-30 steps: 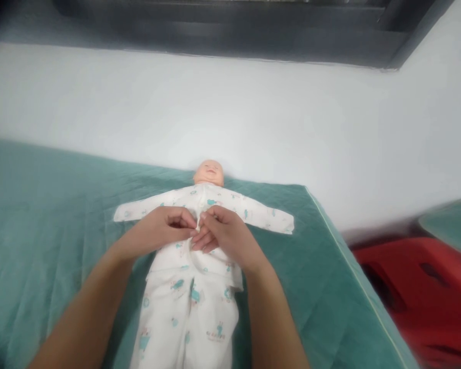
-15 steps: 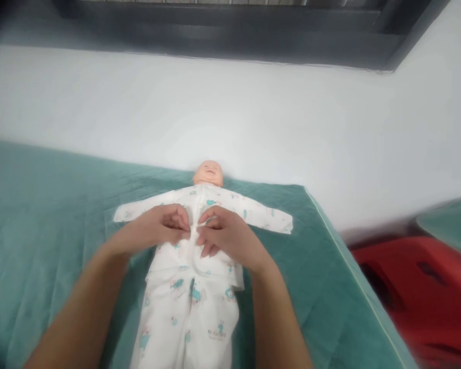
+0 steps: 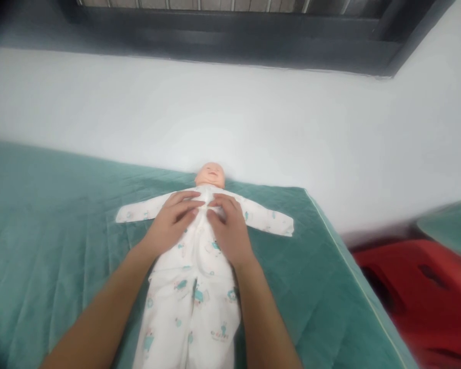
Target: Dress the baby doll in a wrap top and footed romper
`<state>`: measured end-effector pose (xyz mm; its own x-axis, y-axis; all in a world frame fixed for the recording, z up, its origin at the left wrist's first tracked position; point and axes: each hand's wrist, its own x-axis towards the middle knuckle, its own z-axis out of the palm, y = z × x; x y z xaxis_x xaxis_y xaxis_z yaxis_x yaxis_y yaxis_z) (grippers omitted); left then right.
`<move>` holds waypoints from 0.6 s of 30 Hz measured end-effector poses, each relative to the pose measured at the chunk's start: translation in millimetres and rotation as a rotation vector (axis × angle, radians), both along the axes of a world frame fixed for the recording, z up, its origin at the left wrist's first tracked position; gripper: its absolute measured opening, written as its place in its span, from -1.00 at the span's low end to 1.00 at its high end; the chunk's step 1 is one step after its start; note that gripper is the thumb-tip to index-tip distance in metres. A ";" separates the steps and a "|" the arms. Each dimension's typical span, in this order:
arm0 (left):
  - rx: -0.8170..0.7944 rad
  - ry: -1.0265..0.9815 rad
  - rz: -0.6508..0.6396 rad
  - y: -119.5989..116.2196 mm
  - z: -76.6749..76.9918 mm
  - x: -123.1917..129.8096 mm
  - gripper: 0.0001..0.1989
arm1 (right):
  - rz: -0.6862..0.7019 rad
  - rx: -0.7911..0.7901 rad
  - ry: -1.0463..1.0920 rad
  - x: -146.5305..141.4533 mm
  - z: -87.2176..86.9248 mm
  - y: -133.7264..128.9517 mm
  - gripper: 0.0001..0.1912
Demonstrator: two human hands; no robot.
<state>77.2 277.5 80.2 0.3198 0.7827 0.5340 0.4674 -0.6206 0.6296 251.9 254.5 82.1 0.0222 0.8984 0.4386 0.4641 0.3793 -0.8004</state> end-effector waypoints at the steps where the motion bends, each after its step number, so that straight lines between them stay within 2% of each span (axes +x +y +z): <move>1: 0.021 0.000 0.002 2.1 0.6 0.3 -0.74 | 0.011 -0.005 -0.006 0.1 0.0 0.0 -0.87; 4: 0.077 0.020 -0.056 12.5 4.9 4.3 -0.70 | 0.011 -0.023 -0.017 -0.6 -0.5 0.6 -0.77; 7: 0.051 0.083 -0.128 24.5 8.7 9.8 -0.61 | 0.015 -0.039 -0.052 -1.2 -2.0 2.0 -0.60; 13: -0.115 0.093 -0.058 31.1 7.5 9.6 -0.51 | 0.052 -0.042 -0.181 1.0 -5.5 3.9 -0.55; 18: -0.175 0.089 -0.086 28.7 10.0 5.0 -0.53 | 0.043 -0.066 -0.201 0.1 -5.9 4.0 -0.50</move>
